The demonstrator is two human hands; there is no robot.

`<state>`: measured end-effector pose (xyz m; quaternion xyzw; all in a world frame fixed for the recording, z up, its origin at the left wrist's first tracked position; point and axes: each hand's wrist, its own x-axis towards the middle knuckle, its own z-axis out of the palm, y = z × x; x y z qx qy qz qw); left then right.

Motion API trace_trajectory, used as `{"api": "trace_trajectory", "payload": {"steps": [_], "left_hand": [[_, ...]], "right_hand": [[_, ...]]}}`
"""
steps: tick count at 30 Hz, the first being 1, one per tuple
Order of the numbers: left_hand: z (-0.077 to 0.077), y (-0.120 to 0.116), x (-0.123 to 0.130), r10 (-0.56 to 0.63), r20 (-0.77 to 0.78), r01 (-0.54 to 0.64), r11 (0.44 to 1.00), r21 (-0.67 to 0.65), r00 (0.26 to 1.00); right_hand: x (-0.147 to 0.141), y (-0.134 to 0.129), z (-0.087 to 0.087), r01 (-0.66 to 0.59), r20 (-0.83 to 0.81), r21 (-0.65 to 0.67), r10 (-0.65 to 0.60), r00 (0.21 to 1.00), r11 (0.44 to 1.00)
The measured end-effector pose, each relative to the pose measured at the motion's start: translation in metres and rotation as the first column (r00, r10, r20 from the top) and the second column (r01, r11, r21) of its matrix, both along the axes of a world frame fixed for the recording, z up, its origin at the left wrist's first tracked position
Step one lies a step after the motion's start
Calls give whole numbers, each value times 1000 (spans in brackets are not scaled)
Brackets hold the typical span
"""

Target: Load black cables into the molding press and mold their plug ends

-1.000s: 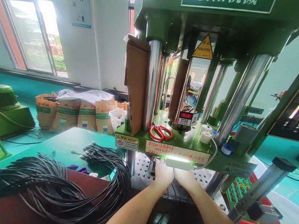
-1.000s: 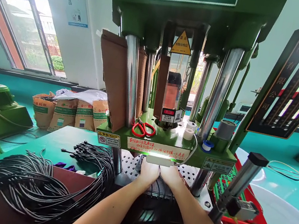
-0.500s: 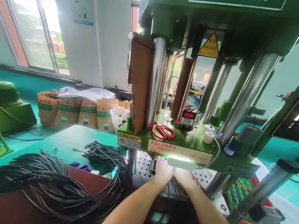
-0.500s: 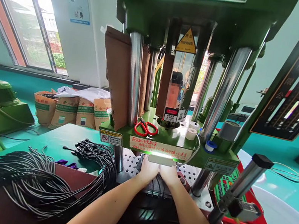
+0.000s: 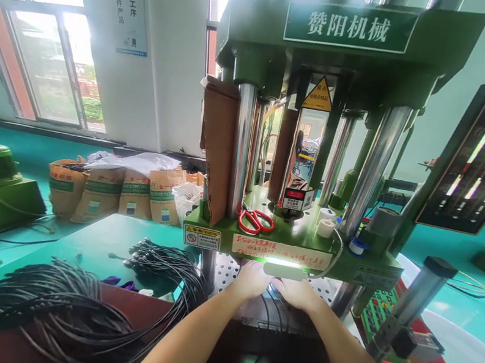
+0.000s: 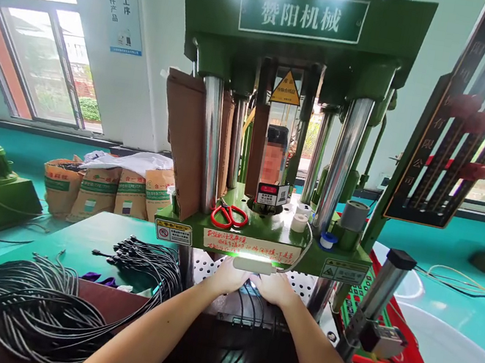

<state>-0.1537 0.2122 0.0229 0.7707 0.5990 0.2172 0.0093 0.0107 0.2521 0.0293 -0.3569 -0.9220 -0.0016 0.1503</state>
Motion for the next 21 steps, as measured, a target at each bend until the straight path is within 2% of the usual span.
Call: {"api": "trace_trajectory", "payload": {"steps": [2,5,10,16,21], "left_hand": [[2,-1,-8,-68,-39,67,997,-34,997],[2,-1,-14,-99,-60,95,993,-67,993],[-1,-1,-13,-87,-44,83,992,-92,995],[3,0,-12,-103,-17,101,988,-116,995],[0,2,-14,-27,-14,25,993,-118,1000]], "right_hand": [[-1,1,1,-4,14,-25,4,1000,1000],[-2,0,3,-4,26,-56,5,1000,998],[-1,1,1,1,35,-103,2,999,995],[-5,8,-5,14,32,-127,-10,999,992],[2,7,-3,27,20,-103,-25,999,994]]}}
